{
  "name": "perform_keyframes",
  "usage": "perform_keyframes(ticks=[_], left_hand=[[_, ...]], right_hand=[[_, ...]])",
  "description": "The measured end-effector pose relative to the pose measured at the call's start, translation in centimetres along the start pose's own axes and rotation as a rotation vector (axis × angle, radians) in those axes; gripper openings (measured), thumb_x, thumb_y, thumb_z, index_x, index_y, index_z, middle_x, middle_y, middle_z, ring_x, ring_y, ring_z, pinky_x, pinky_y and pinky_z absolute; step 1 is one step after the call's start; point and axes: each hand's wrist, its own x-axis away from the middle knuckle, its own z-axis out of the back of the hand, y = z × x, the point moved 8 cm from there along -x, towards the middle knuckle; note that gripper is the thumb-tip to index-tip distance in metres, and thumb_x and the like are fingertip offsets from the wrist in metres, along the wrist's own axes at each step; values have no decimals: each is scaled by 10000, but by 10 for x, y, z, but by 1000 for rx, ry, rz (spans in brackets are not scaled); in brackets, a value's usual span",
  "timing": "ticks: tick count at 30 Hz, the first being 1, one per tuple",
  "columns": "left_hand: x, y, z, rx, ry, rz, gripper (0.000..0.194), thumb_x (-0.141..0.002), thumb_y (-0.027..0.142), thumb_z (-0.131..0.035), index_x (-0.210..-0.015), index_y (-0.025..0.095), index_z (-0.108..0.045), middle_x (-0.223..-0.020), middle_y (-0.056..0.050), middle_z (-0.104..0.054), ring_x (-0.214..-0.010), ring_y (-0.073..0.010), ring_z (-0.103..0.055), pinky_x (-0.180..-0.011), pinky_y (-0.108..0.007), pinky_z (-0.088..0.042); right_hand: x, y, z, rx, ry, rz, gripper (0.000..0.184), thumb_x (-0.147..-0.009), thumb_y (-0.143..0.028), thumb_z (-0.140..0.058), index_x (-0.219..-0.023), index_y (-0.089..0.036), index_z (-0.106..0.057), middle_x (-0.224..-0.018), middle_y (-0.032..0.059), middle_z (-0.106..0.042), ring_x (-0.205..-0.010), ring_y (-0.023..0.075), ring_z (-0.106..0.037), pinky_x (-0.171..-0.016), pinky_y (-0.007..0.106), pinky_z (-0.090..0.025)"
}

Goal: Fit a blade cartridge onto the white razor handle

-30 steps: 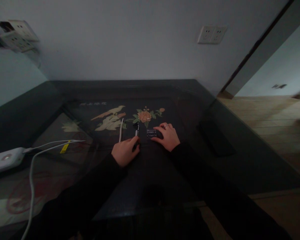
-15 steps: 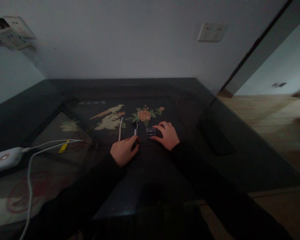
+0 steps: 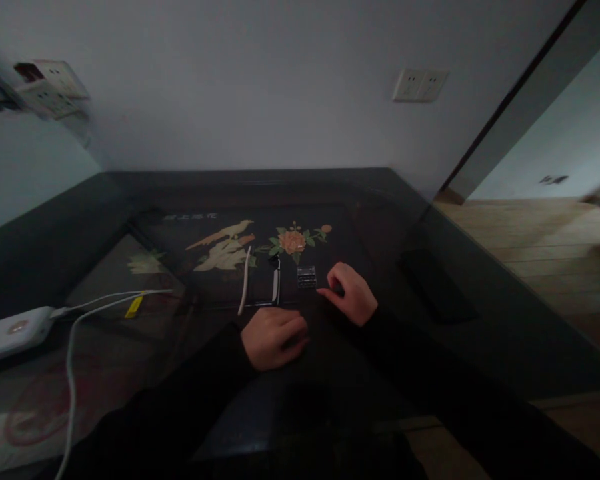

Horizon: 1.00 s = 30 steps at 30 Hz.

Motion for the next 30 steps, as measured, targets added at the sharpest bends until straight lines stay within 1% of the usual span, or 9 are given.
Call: perform_keyframes(ticks=[2,5,6,8,10,13,18,23,30], left_hand=[[0,12,-4,13,-10,-103,187,-886,226,-461,-704,194,-491,-627,-2,-567,-535,-122,-523,-479,-270,-327],[3,26,-9,32,-19,-228,223,-887,223,-449,-666,201,-463,-600,-6,-549,-513,-130,-508,-464,-314,-291],[4,31,-11,44,-33,-268,232,-892,230,-446,-662,204,-460,-592,-4,-546,-510,-131,-510,-464,-322,-291],[8,37,-16,72,-66,-317,256,-904,250,-444,-651,209,-457,-572,3,-535,-489,-129,-498,-458,-334,-298],[11,40,-19,93,-81,-328,275,-913,267,-441,-645,211,-462,-556,7,-524,-473,-128,-483,-446,-340,-298],[12,38,-19,95,-67,-300,303,-928,280,-427,-638,210,-476,-533,9,-512,-457,-126,-464,-431,-341,-291],[8,32,-14,90,-45,-260,335,-946,268,-394,-635,201,-502,-522,8,-516,-443,-119,-457,-436,-328,-297],[4,32,-10,82,-35,-244,361,-951,249,-376,-617,193,-503,-520,11,-533,-426,-110,-457,-441,-315,-296],[3,30,-10,67,-42,-229,370,-958,257,-367,-625,192,-514,-527,7,-544,-434,-112,-470,-440,-309,-306]], right_hand=[[14,-20,-1,-18,-13,134,274,-912,-277,-510,-653,-201,-468,-659,13,-512,-643,154,-468,-619,265,-363],[35,-50,-9,-42,-71,383,322,-941,-215,-443,-621,-200,-465,-574,-9,-490,-567,133,-424,-556,268,-294],[39,-54,-13,-37,-105,415,320,-941,-189,-427,-625,-199,-477,-565,-11,-494,-556,132,-417,-551,275,-279],[43,-58,-18,-37,-155,435,328,-936,-163,-411,-618,-198,-479,-555,-13,-501,-543,127,-409,-550,279,-268],[44,-61,-21,-42,-190,460,323,-929,-158,-414,-614,-198,-479,-556,-12,-513,-540,125,-413,-554,280,-268],[47,-67,-21,-63,-220,510,306,-911,-156,-426,-611,-202,-469,-545,-12,-508,-537,127,-423,-554,286,-266],[50,-74,-16,-122,-248,548,273,-868,-129,-415,-609,-207,-452,-520,-15,-501,-529,131,-424,-540,295,-264],[49,-71,-21,-114,-325,550,240,-840,-124,-452,-616,-208,-445,-540,-17,-543,-535,122,-464,-547,275,-279],[47,-67,-21,-81,-340,525,200,-794,-94,-492,-631,-207,-462,-551,-21,-554,-549,121,-487,-555,270,-279]])
